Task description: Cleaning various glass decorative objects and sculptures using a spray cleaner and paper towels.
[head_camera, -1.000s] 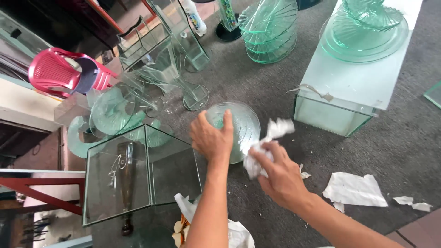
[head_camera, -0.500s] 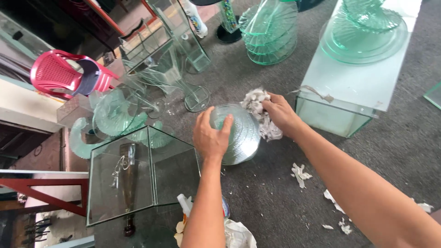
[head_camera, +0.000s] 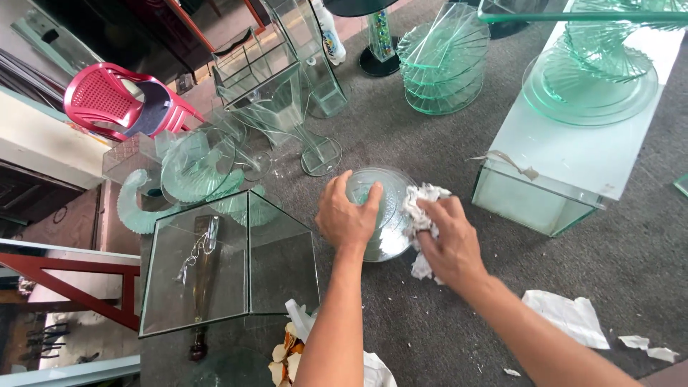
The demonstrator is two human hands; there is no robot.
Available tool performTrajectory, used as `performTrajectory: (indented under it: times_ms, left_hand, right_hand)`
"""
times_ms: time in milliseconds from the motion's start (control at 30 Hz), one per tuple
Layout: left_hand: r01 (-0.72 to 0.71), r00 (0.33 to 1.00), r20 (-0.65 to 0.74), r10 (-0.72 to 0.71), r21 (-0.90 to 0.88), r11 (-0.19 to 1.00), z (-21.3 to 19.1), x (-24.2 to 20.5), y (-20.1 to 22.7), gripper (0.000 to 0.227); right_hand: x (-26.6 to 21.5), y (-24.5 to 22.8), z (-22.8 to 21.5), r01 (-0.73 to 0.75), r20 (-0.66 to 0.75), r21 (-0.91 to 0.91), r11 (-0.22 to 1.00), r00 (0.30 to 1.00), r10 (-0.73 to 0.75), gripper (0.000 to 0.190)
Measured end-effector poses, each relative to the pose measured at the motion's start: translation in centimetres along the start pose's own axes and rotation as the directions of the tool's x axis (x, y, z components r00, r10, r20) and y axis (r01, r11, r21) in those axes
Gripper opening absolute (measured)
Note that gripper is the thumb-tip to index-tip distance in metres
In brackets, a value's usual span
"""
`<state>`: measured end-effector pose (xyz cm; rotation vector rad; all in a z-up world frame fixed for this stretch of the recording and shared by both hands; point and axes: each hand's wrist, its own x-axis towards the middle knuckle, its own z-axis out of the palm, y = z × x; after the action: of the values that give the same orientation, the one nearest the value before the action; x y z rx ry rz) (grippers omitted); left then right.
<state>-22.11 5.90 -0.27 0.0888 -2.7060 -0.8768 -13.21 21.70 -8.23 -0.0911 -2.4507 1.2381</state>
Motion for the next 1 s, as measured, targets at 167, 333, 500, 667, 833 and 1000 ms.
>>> performTrajectory:
  times_ms: [167,333,500,667,833,1000]
  left_hand:
    - [0.048,0.999,-0.002,-0.048,0.013,0.999,0.3,-0.4,0.3,0.067]
    - [0.248,0.968,-0.003,-0.251,0.153,0.957,0.0,-0.4,0.8,0.073]
    - [-0.217,0.976,0.027,0.218,0.245,0.945,-2.2,-2.3,1.2,0.089]
    - [-0.466,0.883,0.030,0.469,0.187,0.865,-1.1,0.9,-0.9,0.086]
    - [-0.269,0.948,0.206,0.242,0.114,0.956,-1.0,7.2,-4.0,0.081]
    - [-0.158,0.963,0.243,0.120,0.144,0.977,-1.1,8.6,-3.9,0.078]
  right_hand:
    - [-5.7,-3.0,1.3,0.055,-0.053,0.025,0.998,0.997,-0.053,0.051]
    - [-11.8,-5.7,0.2,0.095,0.348,0.387,0.917,0.906,-0.241,0.063]
    - [-12.6,5.1,0.0,-0.312,0.061,0.402,0.861,0.947,0.314,0.056]
    - [-10.3,8.4,-0.8,-0.519,0.063,0.480,0.707,0.824,0.562,0.049]
    - [-5.1,5.7,0.2,-0.357,0.046,0.659,0.662,0.898,0.438,0.048]
    - [2.8,4.6,4.7,-0.174,-0.026,0.565,0.807,0.973,0.228,0.048]
